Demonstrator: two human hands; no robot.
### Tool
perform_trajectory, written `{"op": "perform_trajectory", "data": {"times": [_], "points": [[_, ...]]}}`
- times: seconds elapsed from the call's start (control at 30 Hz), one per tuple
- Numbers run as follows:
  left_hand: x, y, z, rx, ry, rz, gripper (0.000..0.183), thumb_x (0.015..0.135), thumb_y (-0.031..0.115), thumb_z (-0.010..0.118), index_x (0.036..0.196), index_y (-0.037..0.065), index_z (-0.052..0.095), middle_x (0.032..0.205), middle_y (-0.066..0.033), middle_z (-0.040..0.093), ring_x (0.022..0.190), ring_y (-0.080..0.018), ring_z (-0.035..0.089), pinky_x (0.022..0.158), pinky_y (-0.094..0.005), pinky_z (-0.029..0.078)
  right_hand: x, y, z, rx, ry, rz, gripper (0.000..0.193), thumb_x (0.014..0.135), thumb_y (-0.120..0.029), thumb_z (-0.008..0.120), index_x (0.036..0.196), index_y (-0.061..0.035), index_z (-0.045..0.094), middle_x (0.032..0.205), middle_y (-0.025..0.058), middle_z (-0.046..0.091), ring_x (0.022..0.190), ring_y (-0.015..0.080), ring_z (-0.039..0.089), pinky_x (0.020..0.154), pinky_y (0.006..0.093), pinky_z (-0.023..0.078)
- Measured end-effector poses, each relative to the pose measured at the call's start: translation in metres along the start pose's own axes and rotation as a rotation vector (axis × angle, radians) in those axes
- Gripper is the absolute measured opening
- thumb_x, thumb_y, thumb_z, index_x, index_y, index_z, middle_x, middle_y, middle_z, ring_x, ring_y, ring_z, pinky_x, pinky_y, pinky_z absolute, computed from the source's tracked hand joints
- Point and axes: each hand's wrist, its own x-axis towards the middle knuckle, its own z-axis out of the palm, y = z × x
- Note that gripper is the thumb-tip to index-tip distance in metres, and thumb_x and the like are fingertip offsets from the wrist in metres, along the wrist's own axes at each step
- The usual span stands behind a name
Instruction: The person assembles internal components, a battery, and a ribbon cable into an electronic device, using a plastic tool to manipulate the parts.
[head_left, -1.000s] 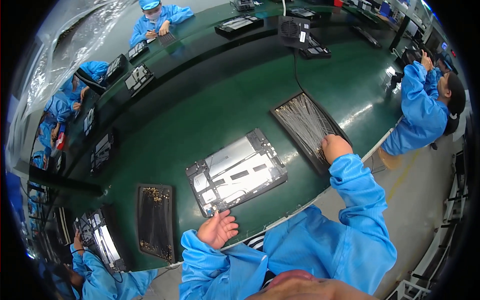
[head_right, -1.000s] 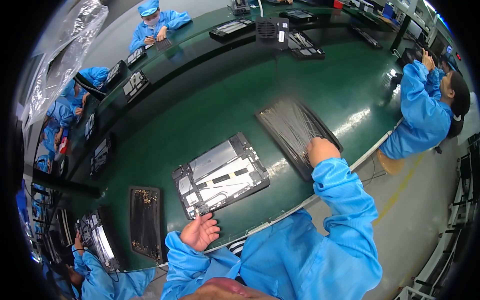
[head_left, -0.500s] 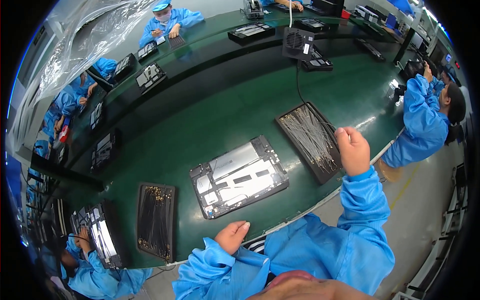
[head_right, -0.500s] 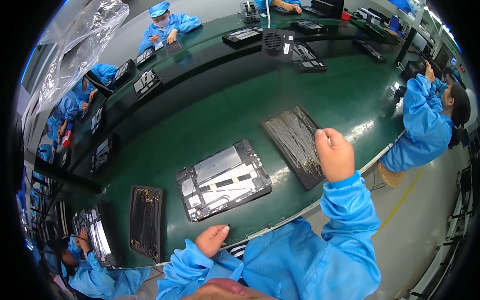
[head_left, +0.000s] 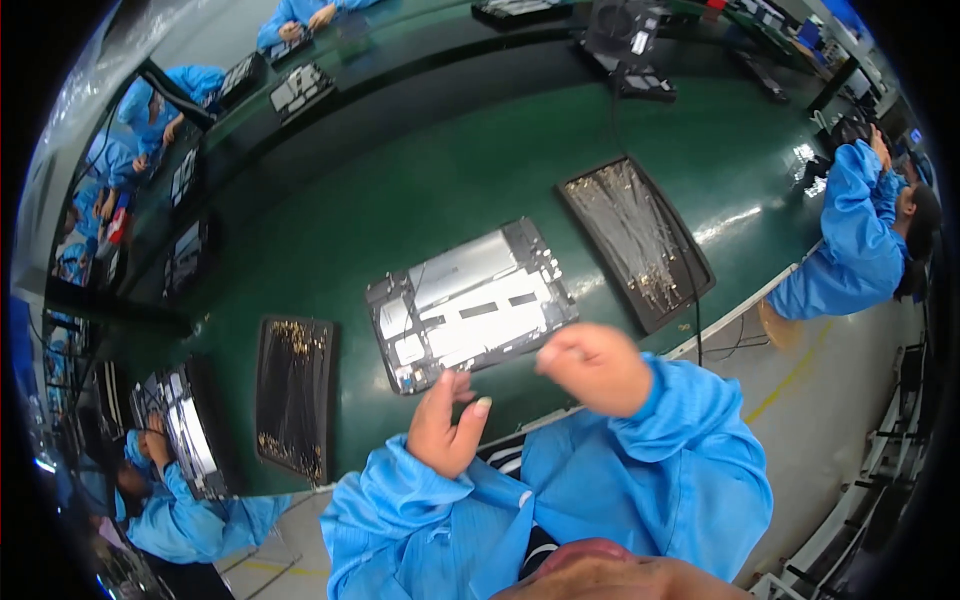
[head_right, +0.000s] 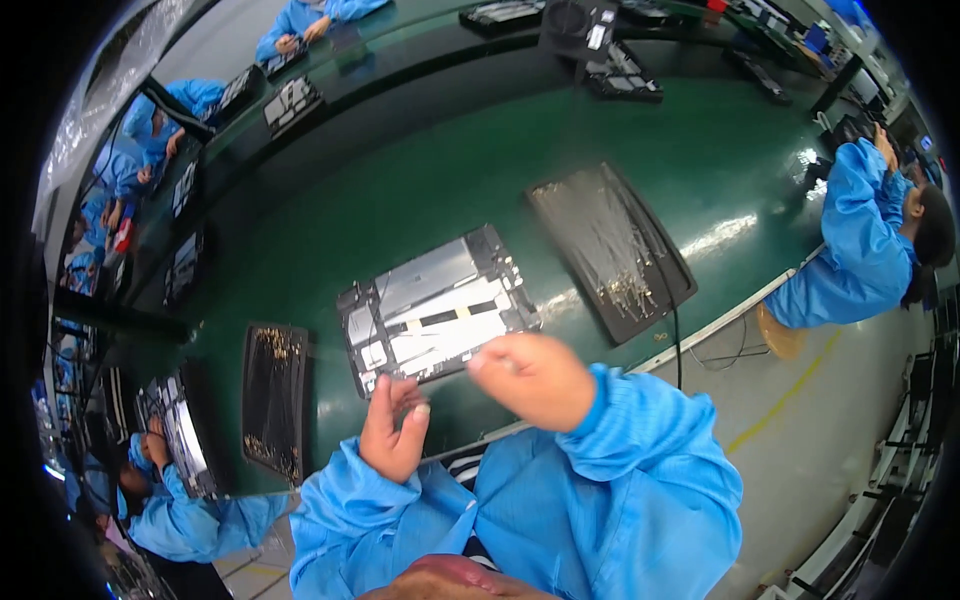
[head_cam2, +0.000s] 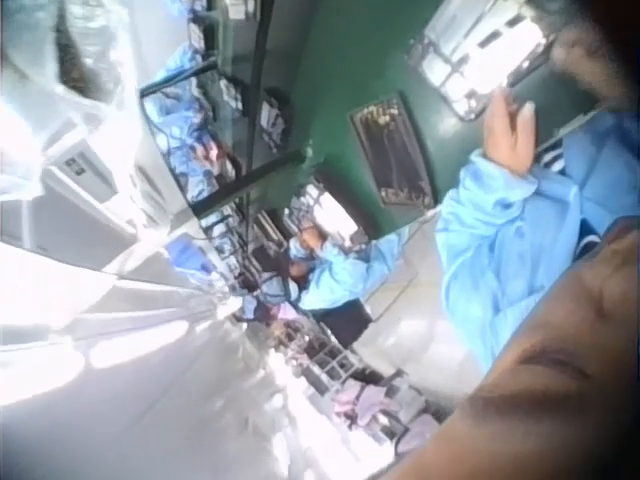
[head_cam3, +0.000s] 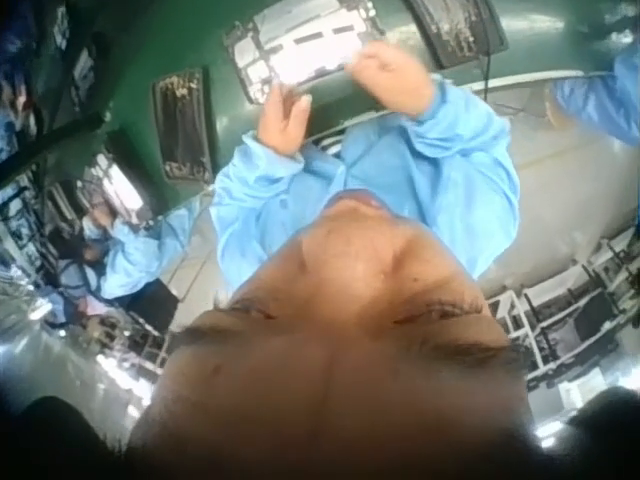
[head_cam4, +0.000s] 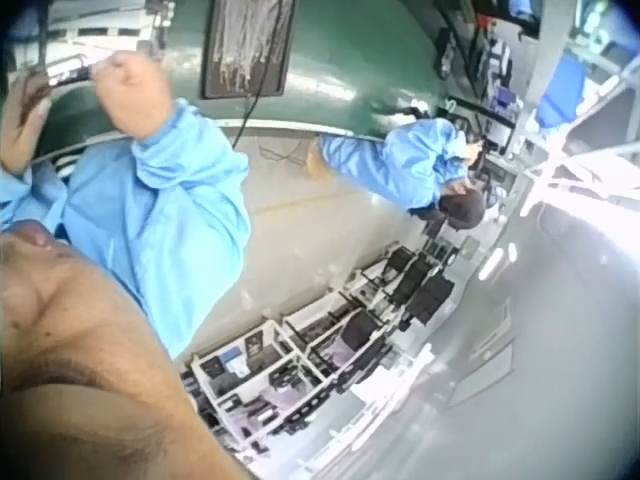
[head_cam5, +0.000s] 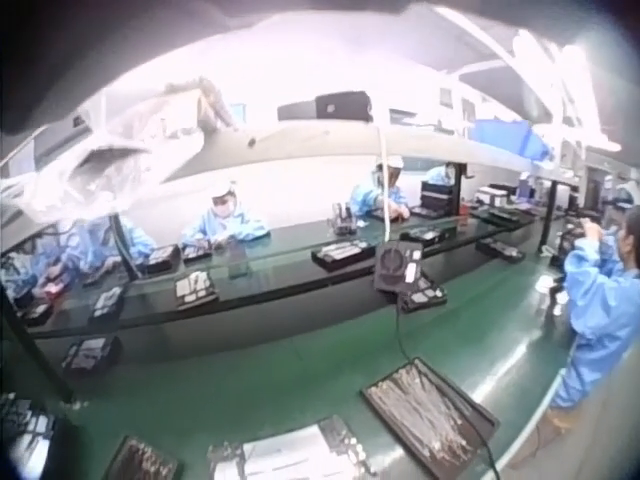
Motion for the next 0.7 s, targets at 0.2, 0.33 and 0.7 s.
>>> {"op": "perform_trajectory", "data": {"times": [0.2, 0.33, 0.7], "points": [[0.003, -0.004, 0.006, 0.052, -0.091, 0.120, 0.020, 0.070, 0.004, 0.056, 0.089, -0.004, 0.051, 0.084, -0.0166, 0.054, 0.075, -0.0312, 0.053, 0.067, -0.0348, 0.043, 0.007, 0.029, 0.027, 0.107, -0.282, 0.283, 0.025, 0.080, -0.026, 0.048, 0.075, -0.0024, 0.055, 0.057, 0.0034, 0.051, 0.052, 0.0080, 0.047, 0.047, 0.0238, 0.038], [0.009, -0.007, 0.010, 0.179, -0.019, 0.215, 0.018, 0.066, 0.002, 0.060, 0.083, -0.001, 0.055, 0.082, -0.0147, 0.054, 0.075, -0.0312, 0.052, 0.070, -0.0360, 0.043, 0.004, 0.039, 0.031, 0.249, -0.267, 0.430, 0.027, 0.080, -0.026, 0.048, 0.070, -0.0017, 0.054, 0.056, 0.0019, 0.049, 0.051, 0.0075, 0.045, 0.046, 0.0231, 0.038], [0.029, -0.013, 0.036, 0.395, 0.000, 0.307, 0.016, 0.065, -0.002, 0.059, 0.079, 0.002, 0.052, 0.076, -0.0111, 0.054, 0.072, -0.0272, 0.052, 0.080, -0.0411, 0.038, 0.012, 0.052, 0.015, 0.429, -0.145, 0.669, 0.028, 0.078, -0.029, 0.049, 0.075, -0.0011, 0.050, 0.064, 0.0047, 0.049, 0.049, 0.0091, 0.044, 0.043, 0.0210, 0.037]]}}
